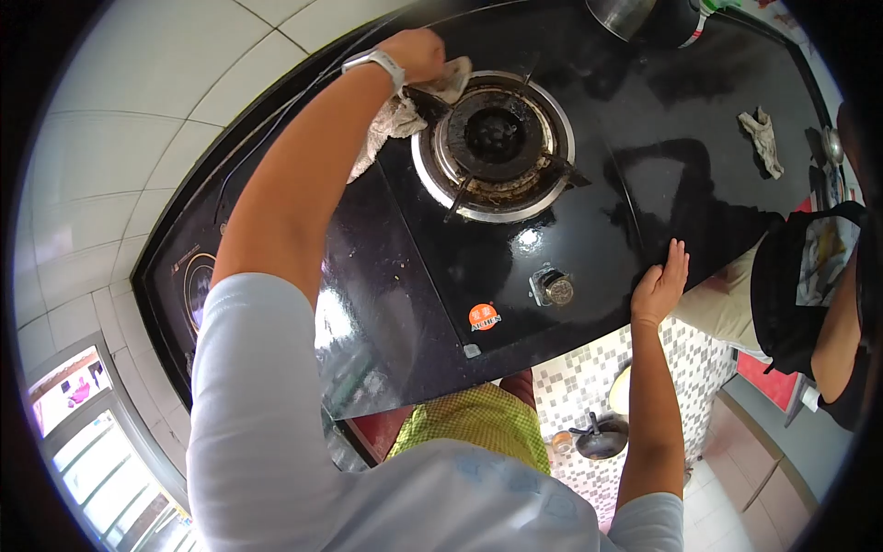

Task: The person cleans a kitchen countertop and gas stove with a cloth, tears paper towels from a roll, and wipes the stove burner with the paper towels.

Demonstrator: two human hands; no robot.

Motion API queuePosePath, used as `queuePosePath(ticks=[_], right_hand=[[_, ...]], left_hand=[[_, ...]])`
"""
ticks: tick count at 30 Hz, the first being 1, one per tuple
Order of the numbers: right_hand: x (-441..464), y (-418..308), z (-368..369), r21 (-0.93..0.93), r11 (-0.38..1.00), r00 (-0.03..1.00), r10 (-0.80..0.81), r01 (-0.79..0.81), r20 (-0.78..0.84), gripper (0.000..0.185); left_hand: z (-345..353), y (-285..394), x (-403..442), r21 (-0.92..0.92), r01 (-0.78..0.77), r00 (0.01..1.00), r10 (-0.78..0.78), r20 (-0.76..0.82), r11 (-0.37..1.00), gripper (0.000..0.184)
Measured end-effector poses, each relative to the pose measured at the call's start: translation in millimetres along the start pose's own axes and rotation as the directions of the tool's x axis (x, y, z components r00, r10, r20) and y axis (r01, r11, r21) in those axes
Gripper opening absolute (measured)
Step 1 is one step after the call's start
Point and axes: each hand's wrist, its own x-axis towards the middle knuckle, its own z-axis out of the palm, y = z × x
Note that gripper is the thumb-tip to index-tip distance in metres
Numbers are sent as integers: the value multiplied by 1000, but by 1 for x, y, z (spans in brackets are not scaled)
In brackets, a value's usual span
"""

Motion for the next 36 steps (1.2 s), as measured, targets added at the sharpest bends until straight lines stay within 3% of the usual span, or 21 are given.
queuePosePath(ticks=[2,3,4,5,6,8,11,14,18,20,22,23,24,26,27,30,31,32,33,35,36], right_hand=[[1,2,1,-9,1000,1000,-8,8,-8,48],[0,3,1,-6,1000,1000,0,0,-7,49],[1,3,2,-4,1000,1000,8,-8,-9,49],[2,2,3,0,1000,1000,5,-5,-17,49],[1,2,2,-9,1000,1000,8,-8,-17,49],[2,4,2,-23,1000,1000,-3,2,-18,49],[1,6,4,-19,1000,1000,-3,3,-24,50],[1,6,4,-11,1000,1000,-14,14,-24,49],[1,6,2,10,1000,999,-26,27,-23,48],[1,18,5,25,998,998,-56,57,-15,46],[9,24,-1,309,936,981,128,-168,145,42],[10,22,-9,563,723,915,340,-401,216,37],[12,7,-25,557,734,921,323,-388,215,37],[11,-27,-54,734,649,978,171,-201,117,28],[10,-47,-65,784,599,978,-6,-163,208,26],[-9,-120,-70,883,421,813,-429,-206,394,22],[-12,-147,-71,895,431,710,-593,-118,380,29],[-17,-176,-71,905,361,594,-685,-226,422,40],[-22,-200,-76,865,392,470,-728,-312,499,51],[-40,-234,-58,975,207,452,-864,-85,223,59],[-53,-242,-47,975,210,471,-855,-67,216,49]], left_hand=[[-15,-15,-8,92,104,945,-127,300,990,25],[-16,-27,-18,104,97,946,-124,300,990,25],[-22,-32,-32,-159,405,874,-329,359,900,27],[-25,-35,-49,-333,576,809,-460,367,747,29],[-13,-33,-65,-400,599,787,-602,136,693,34],[3,-32,-89,-384,662,677,-733,-62,644,41],[7,-13,-129,-527,694,570,-821,-13,490,41],[15,12,-175,-491,620,683,-729,-46,612,35],[6,74,-230,-491,622,682,-730,-42,610,32],[15,86,-254,-442,531,742,-649,-169,723,30],[1,109,-271,-572,529,677,-718,-161,627,30],[-11,124,-277,-618,578,600,-791,-120,532,31],[-19,133,-284,-630,608,543,-832,-114,483,31],[-18,141,-303,-859,396,492,-865,-100,325,28],[-24,152,-307,-889,341,483,-868,-113,306,26],[-51,190,-314,-937,249,464,-879,-105,244,24],[-55,202,-313,-921,254,471,-869,-150,297,24],[-57,212,-313,-901,259,478,-857,-194,348,24],[-55,220,-314,-839,322,481,-839,-255,439,24],[-60,235,-317,-754,371,520,-794,-315,542,26],[-55,239,-322,-708,357,533,-755,-382,610,30]])
